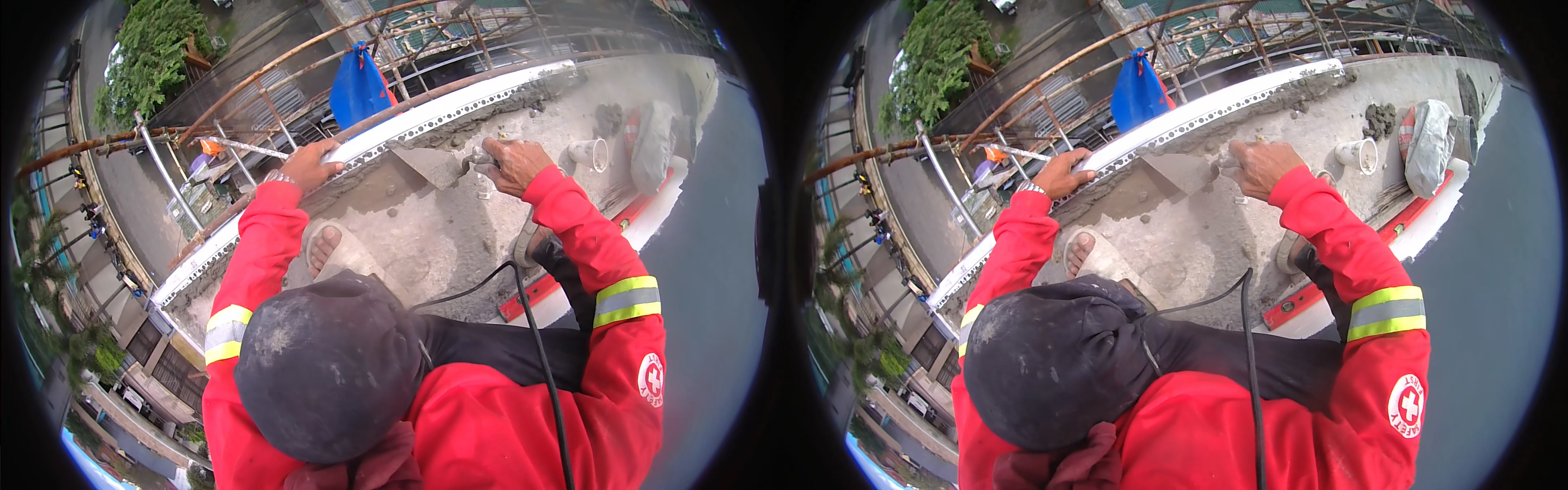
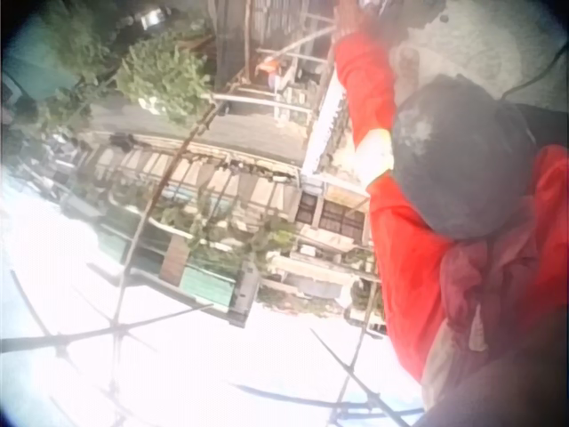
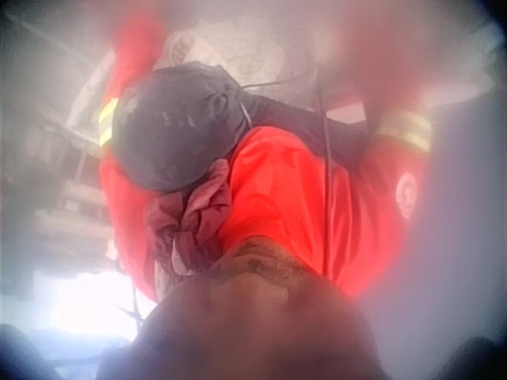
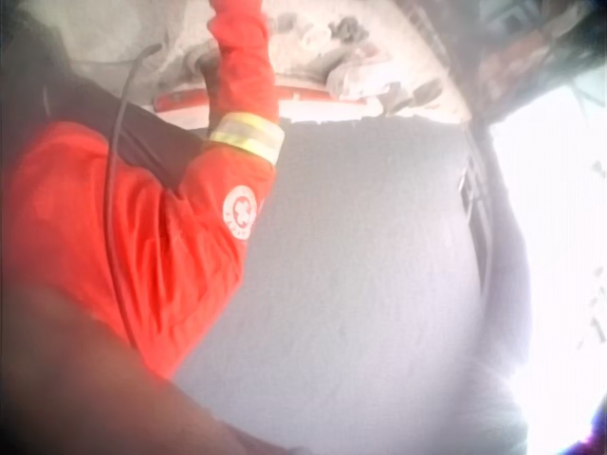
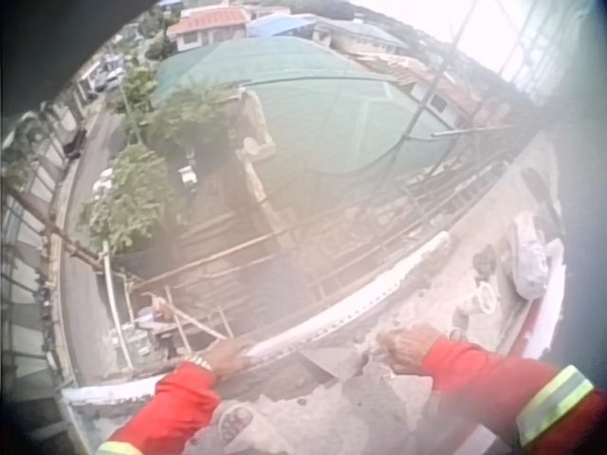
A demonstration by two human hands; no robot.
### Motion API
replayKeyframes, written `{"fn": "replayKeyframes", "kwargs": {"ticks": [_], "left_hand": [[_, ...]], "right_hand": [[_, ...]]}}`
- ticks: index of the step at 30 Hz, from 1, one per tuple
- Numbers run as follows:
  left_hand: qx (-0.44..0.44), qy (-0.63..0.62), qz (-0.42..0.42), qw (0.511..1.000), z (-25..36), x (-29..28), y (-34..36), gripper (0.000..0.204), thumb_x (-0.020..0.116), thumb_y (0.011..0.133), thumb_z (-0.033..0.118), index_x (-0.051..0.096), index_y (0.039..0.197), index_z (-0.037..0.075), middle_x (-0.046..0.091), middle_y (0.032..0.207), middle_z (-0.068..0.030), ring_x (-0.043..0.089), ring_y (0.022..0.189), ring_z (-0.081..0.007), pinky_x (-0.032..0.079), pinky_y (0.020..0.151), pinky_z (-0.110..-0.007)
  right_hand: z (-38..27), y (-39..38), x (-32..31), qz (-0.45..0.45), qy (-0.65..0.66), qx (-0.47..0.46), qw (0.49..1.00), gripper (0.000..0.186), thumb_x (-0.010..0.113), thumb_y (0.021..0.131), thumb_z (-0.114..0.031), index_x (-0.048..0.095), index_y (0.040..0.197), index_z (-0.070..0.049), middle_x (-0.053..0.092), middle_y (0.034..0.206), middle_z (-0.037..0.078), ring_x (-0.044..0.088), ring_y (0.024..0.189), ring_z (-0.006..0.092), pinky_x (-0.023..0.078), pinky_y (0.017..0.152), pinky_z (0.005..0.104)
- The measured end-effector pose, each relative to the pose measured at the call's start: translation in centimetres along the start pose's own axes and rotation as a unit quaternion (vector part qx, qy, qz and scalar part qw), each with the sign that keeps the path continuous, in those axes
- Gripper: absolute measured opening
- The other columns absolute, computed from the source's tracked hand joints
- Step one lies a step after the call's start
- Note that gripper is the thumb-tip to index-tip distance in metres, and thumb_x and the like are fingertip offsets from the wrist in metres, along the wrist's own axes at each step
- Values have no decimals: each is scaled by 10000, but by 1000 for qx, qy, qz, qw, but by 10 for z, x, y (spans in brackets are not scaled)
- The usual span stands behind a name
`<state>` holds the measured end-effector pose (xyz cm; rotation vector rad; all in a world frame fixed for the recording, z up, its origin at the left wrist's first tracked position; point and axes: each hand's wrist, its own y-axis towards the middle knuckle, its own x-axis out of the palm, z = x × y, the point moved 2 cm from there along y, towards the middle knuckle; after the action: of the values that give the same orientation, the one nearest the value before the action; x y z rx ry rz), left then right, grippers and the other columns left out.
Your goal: The person applies wet cement along a linear edge on a rooftop using a trowel and hand, smoothing and leveling the material. They repeatedly scoop cement, spread it along the edge, and adjust the placement to maintain a consistent line.
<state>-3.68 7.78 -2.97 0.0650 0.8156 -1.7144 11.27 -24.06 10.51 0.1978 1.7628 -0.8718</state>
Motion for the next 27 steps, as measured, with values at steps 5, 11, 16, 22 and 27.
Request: {"fn": "replayKeyframes", "kwargs": {"ticks": [5, 11, 16, 22, 27], "left_hand": [[-18, -5, -11, 1000, -1, -2, 1, 400, 703, 801, 265, 622, 1144, 77, 667, 1015, -200, 633, 985, -361, 464, 861, -414], [-20, -6, -13, 1000, 1, -3, 1, 406, 705, 803, 260, 619, 1155, 77, 667, 1018, -199, 637, 982, -355, 467, 861, -406], [9, -10, -2, 1000, 0, -1, 0, 311, 673, 838, 204, 584, 1082, 32, 647, 921, -172, 606, 857, -275, 451, 795, -368], [14, -6, -3, 1000, -4, 1, 2, 300, 674, 838, 190, 591, 1080, 33, 648, 922, -166, 604, 862, -262, 450, 802, -365], [-2, -21, -4, 1000, -3, 2, 0, 293, 676, 836, 187, 595, 1071, 30, 652, 929, -161, 605, 867, -255, 449, 811, -359]], "right_hand": [[-3, -6, 4, -58, -1, -6, 998, 368, 579, 871, -422, 552, 888, -54, 635, 681, 197, 638, 680, 409, 489, 590, 495], [3, -18, 6, -84, 86, 51, 991, 383, 583, 871, -418, 544, 881, -38, 637, 710, 205, 637, 695, 414, 492, 596, 494], [-10, -43, -2, 7, -19, 14, 1000, 247, 573, 863, -267, 490, 983, -68, 635, 831, 162, 656, 740, 370, 510, 579, 465], [-24, -22, 9, 33, -56, 2, 998, 189, 565, 843, -166, 481, 996, -93, 610, 873, 115, 673, 757, 322, 524, 561, 429], [-20, -29, 5, 14, -67, -6, 998, 193, 563, 848, -172, 481, 1006, -96, 615, 898, 112, 674, 761, 323, 526, 569, 428]]}}
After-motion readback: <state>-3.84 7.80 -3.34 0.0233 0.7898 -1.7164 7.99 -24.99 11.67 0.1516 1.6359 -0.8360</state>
